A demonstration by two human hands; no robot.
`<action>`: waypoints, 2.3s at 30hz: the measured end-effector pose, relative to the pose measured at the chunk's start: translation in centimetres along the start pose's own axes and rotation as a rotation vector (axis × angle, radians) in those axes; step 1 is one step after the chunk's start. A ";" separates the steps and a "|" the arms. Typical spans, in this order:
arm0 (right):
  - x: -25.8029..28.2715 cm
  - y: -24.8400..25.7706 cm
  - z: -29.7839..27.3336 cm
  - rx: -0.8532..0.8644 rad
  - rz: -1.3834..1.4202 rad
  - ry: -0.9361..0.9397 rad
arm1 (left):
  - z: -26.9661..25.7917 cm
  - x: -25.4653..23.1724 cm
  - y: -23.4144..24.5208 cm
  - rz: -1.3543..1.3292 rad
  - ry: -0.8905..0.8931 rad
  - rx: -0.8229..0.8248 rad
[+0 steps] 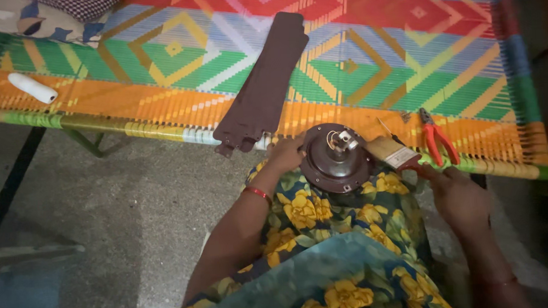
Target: The person uses a screwdriver to adjust components inside the fan motor housing, then uses a paintbrush to clean the motor. The person holds the motor with one hand while manipulating tools with the other.
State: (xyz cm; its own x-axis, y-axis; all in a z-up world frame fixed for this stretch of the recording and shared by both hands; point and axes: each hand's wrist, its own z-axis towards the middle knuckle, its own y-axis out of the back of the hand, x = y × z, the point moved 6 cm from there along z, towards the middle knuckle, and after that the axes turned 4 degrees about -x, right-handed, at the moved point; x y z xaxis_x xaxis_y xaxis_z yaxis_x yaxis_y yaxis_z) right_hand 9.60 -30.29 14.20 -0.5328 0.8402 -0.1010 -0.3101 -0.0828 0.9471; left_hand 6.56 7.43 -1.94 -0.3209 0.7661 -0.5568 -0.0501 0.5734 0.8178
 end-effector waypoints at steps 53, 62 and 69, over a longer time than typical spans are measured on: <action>3.7 -0.8 4.5 -0.104 0.123 0.234 | 2.2 1.7 -0.6 -0.124 0.038 0.177; 4.3 0.7 5.3 -0.060 0.130 0.283 | 2.1 1.9 -1.3 -0.079 0.063 0.122; 3.3 1.9 3.9 0.372 -0.006 -0.073 | 2.0 1.4 -1.1 -0.028 0.076 0.122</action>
State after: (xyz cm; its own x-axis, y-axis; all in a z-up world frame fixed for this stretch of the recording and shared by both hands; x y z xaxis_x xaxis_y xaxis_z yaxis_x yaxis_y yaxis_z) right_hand 10.30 -25.61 16.86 -0.4704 0.8770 -0.0975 0.0010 0.1110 0.9938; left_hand 8.10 8.47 -3.96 -0.3923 0.7276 -0.5627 0.0538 0.6289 0.7756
